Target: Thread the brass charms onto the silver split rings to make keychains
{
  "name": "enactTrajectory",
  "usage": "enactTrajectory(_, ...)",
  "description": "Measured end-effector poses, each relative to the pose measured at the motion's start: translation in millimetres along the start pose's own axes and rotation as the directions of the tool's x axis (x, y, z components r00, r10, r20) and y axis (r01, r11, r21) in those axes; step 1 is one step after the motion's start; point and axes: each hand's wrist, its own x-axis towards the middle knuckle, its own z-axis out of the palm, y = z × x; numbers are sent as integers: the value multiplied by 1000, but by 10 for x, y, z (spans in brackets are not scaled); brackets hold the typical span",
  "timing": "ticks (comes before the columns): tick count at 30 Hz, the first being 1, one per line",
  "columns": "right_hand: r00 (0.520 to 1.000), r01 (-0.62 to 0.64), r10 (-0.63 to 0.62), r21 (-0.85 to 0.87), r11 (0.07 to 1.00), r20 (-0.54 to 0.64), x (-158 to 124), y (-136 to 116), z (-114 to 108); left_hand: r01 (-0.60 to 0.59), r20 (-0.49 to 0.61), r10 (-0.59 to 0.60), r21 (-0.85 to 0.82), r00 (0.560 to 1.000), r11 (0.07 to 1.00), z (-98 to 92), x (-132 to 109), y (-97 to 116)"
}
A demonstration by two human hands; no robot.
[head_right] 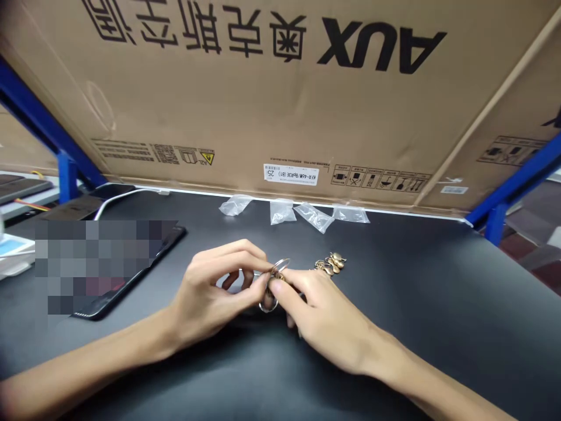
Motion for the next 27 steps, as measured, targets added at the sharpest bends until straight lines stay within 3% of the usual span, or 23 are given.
enactTrajectory(3,990,-86,55,244,966,132,9,5,-41,-131,3,131,98,991,987,1,-5,-34)
enactTrajectory(8,955,-91,-53,460,883,291,23,-8,-105,-327,100,311,284,945,901,-56,-16,-125)
enactTrajectory(13,954,-179,-10,599,780,298,17,-26,-135,-305,224,233,379,946,874,-215,10,-254)
enactTrajectory(16,969,-202,73,588,783,235,45,-5,-154,-337,338,187,468,923,817,-305,56,-281)
enactTrajectory(18,980,-173,87,555,813,178,58,9,-167,-332,358,159,498,920,801,-312,77,-270)
enactTrajectory(20,989,-119,61,490,864,133,55,11,-177,-281,281,153,504,947,816,-264,78,-238)
enactTrajectory(22,995,-66,32,387,920,93,35,-2,-181,-159,124,114,457,986,875,-180,64,-181)
enactTrajectory(24,998,-31,19,250,968,54,10,-22,-174,40,34,-52,291,998,956,-89,45,-102)
enactTrajectory(27,999,27,-27,3,1000,-32,-13,-44,-131,370,156,-366,0,918,929,9,23,1)
